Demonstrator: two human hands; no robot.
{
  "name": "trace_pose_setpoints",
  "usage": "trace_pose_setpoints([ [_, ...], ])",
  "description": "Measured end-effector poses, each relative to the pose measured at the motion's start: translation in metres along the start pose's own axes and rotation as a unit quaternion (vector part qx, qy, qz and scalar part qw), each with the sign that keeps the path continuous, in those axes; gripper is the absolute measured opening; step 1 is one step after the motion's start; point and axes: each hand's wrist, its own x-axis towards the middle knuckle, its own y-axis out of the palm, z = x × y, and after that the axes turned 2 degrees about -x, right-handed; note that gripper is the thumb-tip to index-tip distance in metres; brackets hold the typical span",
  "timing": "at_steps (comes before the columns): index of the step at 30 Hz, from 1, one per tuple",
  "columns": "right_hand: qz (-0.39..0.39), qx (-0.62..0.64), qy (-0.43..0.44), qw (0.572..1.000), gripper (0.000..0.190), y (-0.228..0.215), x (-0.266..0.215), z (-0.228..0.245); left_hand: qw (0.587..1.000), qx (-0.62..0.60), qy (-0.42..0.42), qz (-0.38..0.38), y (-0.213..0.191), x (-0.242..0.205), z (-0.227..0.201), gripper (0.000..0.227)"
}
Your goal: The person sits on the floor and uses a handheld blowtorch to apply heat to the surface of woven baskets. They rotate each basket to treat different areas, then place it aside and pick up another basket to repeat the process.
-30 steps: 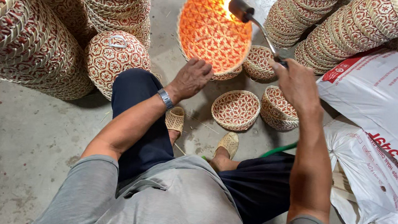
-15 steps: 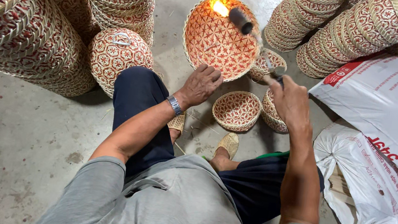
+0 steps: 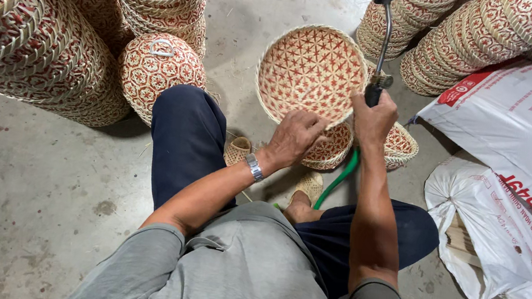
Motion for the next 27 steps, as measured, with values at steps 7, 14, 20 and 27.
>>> trace_pose_setpoints([
  [7,0.06,-0.036,-0.049,0.996,0.03,-0.048,-0.003,-0.002,0.978,-0.002,-0.21,0.007,-0.047,0.04,0.087,0.071],
  [14,0.11,-0.026,-0.078,0.99,0.034,-0.048,-0.011,0.007,0.842,-0.19,-0.332,0.382,-0.045,0.048,0.147,0.048],
  [20,0.093,-0.058,-0.056,0.992,0.033,-0.049,-0.015,0.007,0.748,-0.475,-0.413,0.209,-0.015,-0.004,0.185,0.031],
  [27,0.205,-0.19,-0.164,0.946,0.037,-0.029,-0.062,0.025,0.63,-0.563,-0.532,0.056,-0.035,0.0,0.157,0.041],
])
